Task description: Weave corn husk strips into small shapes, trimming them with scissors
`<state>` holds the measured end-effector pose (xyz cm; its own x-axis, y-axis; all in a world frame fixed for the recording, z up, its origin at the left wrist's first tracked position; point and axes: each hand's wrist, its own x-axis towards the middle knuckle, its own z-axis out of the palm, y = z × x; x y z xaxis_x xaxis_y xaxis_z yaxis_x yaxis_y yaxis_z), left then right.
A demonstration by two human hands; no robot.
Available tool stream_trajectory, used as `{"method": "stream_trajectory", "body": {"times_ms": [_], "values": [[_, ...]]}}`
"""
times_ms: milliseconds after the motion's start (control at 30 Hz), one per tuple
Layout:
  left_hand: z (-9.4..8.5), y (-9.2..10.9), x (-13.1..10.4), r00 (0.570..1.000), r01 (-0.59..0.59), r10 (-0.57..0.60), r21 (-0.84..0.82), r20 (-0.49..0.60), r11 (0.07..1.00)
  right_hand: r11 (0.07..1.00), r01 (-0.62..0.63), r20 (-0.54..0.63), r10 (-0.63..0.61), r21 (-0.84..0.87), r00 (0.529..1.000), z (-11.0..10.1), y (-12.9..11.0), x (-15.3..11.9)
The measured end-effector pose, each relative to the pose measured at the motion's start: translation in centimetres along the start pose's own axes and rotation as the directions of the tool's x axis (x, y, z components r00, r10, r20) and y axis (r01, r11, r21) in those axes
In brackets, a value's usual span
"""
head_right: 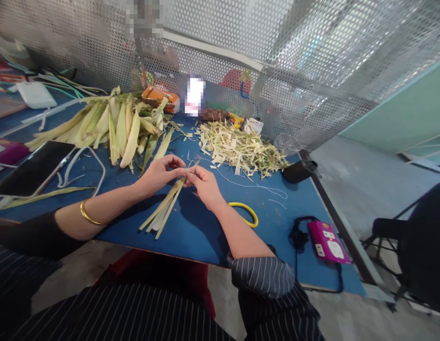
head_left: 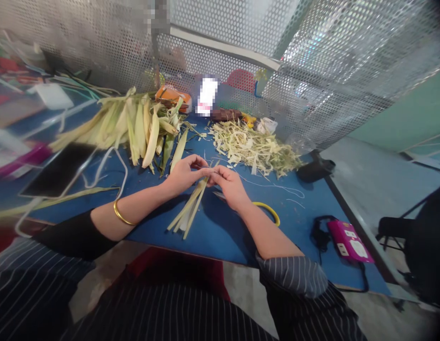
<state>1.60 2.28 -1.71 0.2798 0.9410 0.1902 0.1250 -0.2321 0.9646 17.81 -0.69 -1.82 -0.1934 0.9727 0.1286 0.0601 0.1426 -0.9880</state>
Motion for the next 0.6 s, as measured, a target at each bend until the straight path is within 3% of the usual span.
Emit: {"method": "stream_trajectory", "body": {"times_ms": [67,167,233,333,433,600], "values": [[0.1,0.2,-0.3,0.978,0.18,-0.163,-0.131,0.129,0.975,0.998,0.064,-0.06,-0.063,0.029,0.996,-0.3,-0.4,0.0],[0.2,0.6,-0.8,0.832,0.469,-0.328,-0.252,0.447,0.847,0.991,0.133,-0.092,-0.13,0.024,0.987,-0.6,-1.0,0.0],[0.2,1.1,-1.1,0.766,0.56,-0.348,-0.294,0.541,0.775,0.988,0.152,-0.1,-0.151,0.004,0.983,-0.7,-1.4,-0.1],[0.2,1.7,-1.2,0.798,0.542,-0.338,-0.347,0.5,0.765,0.984,0.176,-0.121,-0.174,0.005,0.977,-0.7,-1.6,-0.1],[0.0,2.2,-0.9,0.855,0.48,-0.328,-0.376,0.401,0.793,0.976,0.214,-0.138,-0.208,0.028,0.968,-0.6,-1.6,-0.1],[-0.7,2.5,-0.5,0.912,0.385,-0.294,-0.345,0.288,0.856,0.972,0.236,-0.129,-0.233,0.001,0.964,-0.5,-1.8,-0.3]]}}
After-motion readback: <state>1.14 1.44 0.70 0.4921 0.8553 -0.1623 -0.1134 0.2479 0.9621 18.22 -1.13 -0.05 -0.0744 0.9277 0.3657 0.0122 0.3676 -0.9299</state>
